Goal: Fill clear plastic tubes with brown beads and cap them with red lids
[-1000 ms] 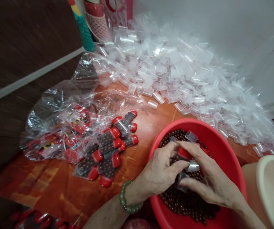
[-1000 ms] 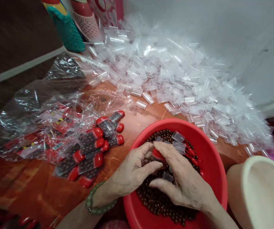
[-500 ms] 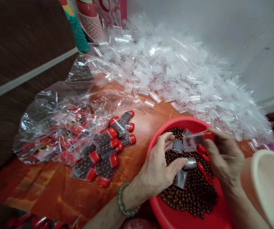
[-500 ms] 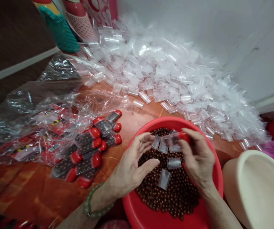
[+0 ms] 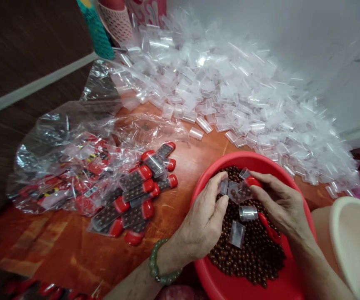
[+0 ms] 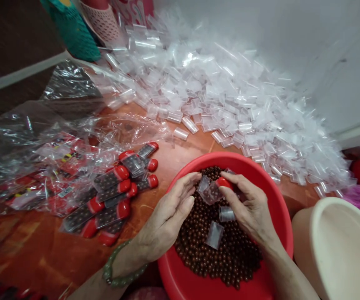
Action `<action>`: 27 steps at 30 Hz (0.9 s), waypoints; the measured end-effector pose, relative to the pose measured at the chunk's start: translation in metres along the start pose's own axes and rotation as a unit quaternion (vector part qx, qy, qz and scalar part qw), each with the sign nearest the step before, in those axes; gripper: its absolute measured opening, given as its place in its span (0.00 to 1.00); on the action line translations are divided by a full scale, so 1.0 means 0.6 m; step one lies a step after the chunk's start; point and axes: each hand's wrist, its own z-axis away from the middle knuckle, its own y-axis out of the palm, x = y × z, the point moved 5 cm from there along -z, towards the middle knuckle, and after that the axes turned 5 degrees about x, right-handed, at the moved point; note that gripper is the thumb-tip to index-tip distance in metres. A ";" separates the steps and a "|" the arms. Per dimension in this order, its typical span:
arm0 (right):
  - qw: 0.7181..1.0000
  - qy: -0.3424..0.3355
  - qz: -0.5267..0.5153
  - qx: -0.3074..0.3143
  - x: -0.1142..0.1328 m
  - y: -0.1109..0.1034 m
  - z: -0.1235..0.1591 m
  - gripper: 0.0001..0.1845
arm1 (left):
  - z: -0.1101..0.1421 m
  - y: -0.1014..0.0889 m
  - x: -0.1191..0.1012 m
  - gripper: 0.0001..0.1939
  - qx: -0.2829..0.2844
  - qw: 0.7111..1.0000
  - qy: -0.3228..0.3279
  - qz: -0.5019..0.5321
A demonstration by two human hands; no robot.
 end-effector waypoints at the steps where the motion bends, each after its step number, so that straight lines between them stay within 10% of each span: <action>1: 1.000 -0.002 0.002 0.017 0.001 0.003 -0.001 0.15 | 0.000 0.000 0.000 0.24 0.002 1.000 -0.001 -0.001; 22: 0.989 -0.004 -0.131 0.061 0.007 0.010 -0.004 0.11 | -0.024 0.024 -0.009 0.18 0.131 0.990 -0.040 0.035; 27: 0.998 -0.020 -0.029 0.054 -0.005 -0.010 -0.007 0.18 | -0.027 0.027 -0.010 0.15 0.103 0.984 -0.053 0.133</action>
